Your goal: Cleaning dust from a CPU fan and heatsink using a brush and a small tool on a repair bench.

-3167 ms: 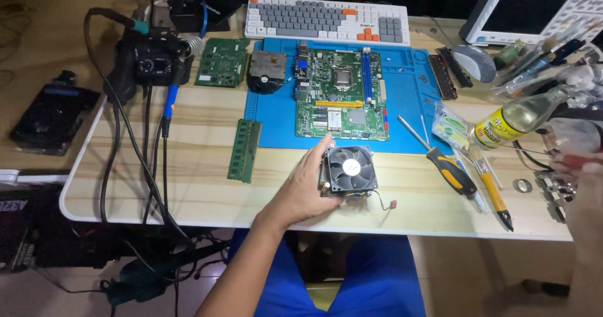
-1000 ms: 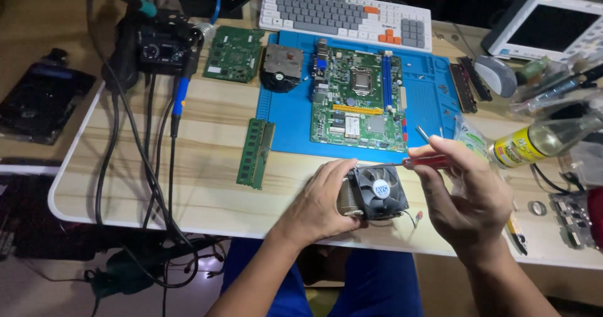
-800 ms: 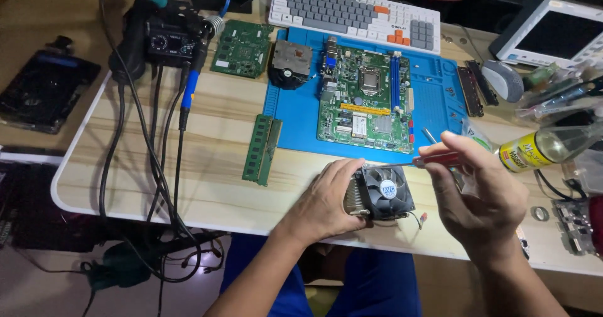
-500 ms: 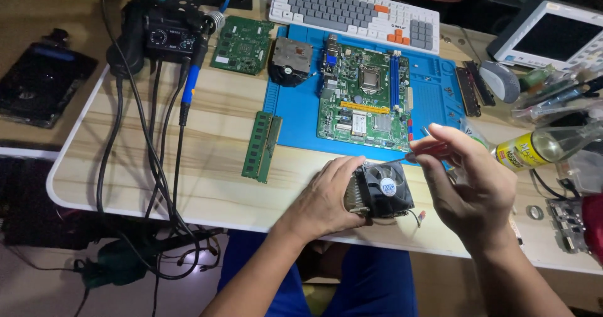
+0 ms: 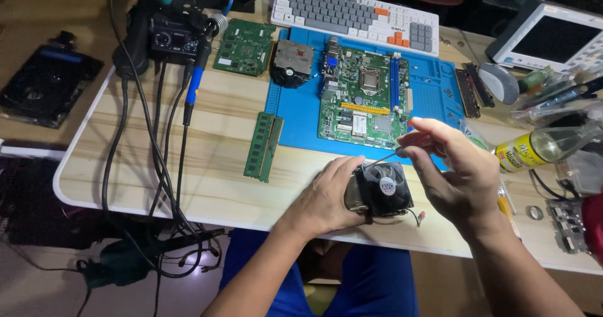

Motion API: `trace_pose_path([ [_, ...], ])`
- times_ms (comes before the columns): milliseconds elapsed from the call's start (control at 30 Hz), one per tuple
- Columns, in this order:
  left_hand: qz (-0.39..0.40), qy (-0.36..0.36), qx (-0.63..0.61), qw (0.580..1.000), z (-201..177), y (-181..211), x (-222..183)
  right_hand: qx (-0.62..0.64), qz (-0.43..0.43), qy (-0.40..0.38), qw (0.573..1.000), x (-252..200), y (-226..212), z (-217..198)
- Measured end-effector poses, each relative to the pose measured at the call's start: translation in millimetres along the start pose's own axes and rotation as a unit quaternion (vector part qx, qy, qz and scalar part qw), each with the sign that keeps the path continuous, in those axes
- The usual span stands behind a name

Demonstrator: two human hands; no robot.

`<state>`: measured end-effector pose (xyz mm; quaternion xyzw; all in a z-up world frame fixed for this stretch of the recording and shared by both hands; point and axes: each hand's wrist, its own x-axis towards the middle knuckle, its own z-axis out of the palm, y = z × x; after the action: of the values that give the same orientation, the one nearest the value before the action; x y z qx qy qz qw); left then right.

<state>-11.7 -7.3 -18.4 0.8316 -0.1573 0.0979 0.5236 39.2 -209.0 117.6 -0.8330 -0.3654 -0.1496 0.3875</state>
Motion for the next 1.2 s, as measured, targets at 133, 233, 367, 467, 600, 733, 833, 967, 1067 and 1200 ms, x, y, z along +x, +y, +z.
trace_pose_path([
  [133, 0.006, -0.003, -0.015, 1.0, -2, 4, 0, 0.021, 0.02, -0.004, 1.0, -3, 3, 0],
  [233, -0.007, -0.009, -0.017, 1.0, -1, 3, 1, -0.003, 0.013, -0.004, 1.0, 2, -3, 0],
  [367, -0.044, -0.036, 0.014, 0.998, -1, 9, 5, -0.061, -0.005, -0.025, 0.998, 13, -12, 1],
  [467, -0.06, -0.067, 0.005, 0.996, -1, 6, 7, -0.024, -0.006, 0.017, 1.0, 12, -12, 14],
  [600, -0.071, -0.07, 0.002, 0.995, -1, 8, 6, 0.001, -0.001, 0.013, 1.0, 20, -12, 14],
  [733, -0.047, -0.051, 0.022, 0.997, 2, 6, 6, 0.019, -0.014, 0.015, 1.0, 18, -11, 22],
  [833, -0.024, -0.029, 0.023, 0.999, 3, 6, 5, 0.145, 0.029, 0.055, 0.988, 8, -8, 49],
  [967, -0.008, -0.023, 0.014, 1.0, 3, 3, 5, 0.334, 0.068, 0.105, 0.934, 1, 3, 71],
  [1067, -0.04, -0.056, 0.01, 0.998, -2, 8, 5, 0.413, 0.042, 0.116, 0.902, 9, 7, 74],
  [1200, -0.093, -0.107, 0.011, 0.99, -5, 14, 13, 0.53, 0.024, 0.032, 0.847, 22, 33, 65],
])
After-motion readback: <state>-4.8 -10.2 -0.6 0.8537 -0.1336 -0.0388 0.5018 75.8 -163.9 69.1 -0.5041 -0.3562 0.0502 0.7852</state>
